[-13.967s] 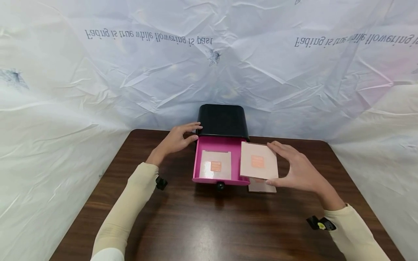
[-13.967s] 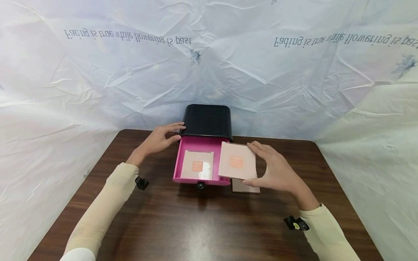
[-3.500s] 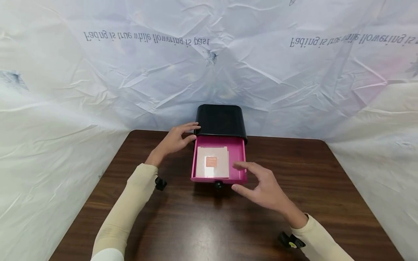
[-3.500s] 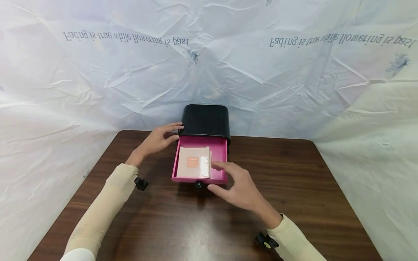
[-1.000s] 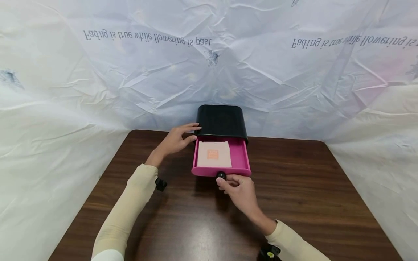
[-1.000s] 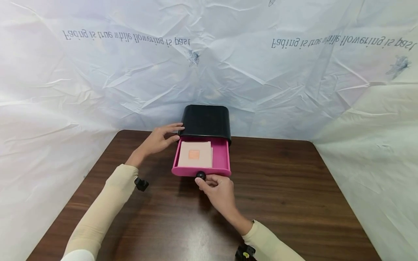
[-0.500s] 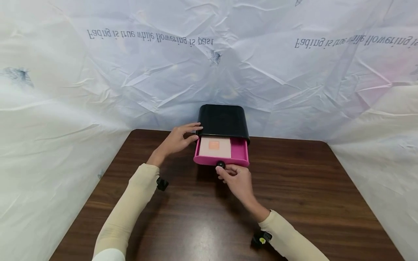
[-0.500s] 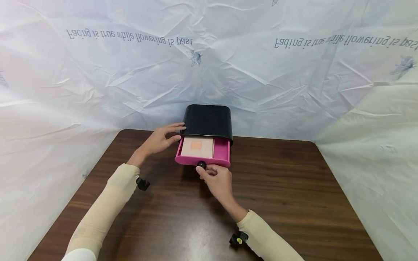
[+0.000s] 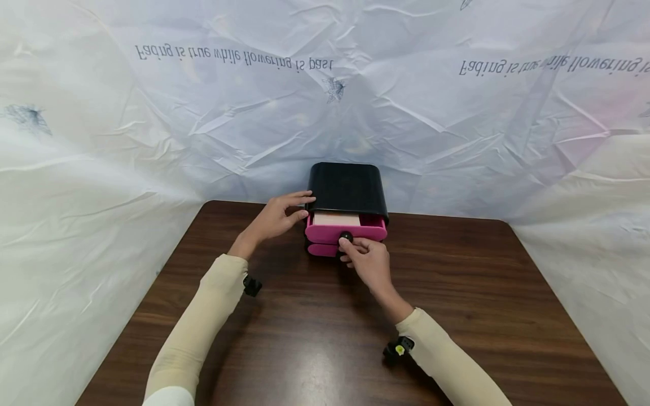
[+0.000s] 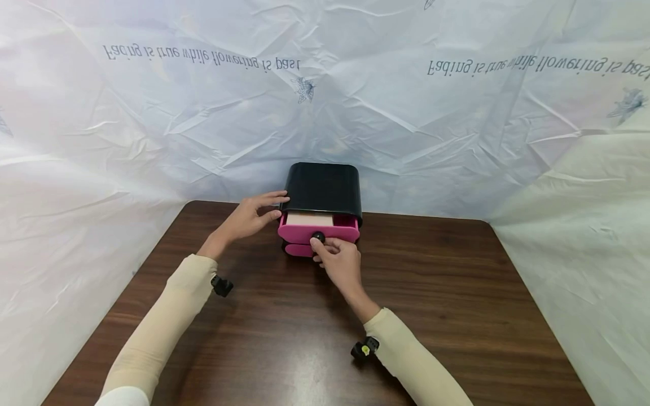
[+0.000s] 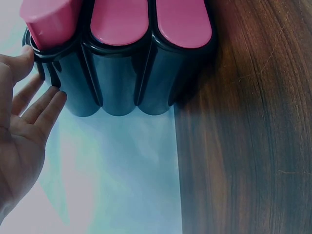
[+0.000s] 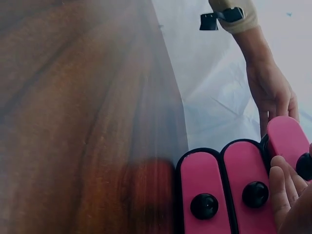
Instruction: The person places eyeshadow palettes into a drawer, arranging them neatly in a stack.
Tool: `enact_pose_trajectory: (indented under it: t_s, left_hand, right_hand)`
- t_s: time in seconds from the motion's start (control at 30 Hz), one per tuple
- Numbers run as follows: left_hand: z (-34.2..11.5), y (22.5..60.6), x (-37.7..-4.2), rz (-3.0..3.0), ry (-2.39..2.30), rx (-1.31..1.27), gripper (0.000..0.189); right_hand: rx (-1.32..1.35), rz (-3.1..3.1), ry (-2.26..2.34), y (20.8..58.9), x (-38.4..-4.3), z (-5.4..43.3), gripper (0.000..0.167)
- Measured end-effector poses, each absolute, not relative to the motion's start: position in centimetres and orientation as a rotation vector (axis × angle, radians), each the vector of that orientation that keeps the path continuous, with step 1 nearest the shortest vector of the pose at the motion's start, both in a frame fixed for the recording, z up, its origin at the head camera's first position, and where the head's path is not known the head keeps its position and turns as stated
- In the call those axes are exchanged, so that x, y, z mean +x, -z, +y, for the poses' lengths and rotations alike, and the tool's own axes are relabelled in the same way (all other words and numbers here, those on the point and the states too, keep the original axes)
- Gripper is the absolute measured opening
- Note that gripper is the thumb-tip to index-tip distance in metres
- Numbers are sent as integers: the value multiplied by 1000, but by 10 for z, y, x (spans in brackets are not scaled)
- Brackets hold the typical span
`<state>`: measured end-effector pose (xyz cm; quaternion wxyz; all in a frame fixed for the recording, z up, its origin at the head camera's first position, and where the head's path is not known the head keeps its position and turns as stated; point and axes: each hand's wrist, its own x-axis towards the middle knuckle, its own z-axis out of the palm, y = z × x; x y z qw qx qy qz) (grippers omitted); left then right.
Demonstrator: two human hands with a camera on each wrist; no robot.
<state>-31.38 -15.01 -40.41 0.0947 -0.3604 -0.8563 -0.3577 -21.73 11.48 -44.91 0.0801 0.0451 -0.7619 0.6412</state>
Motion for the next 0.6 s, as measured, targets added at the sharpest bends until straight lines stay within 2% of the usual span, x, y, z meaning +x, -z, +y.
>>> enact_pose_trajectory:
  t_s: [0.17,0.6]
  left_hand:
    - [-151,404,-313,-2536,1076,-1066,40]
    - [-151,405,-313,-2537,1083,-1057,40]
  right_hand:
    - [122,-2245,-1933,449,-228,112,47]
    - [49,-2198,-2022,451,-243,106,53]
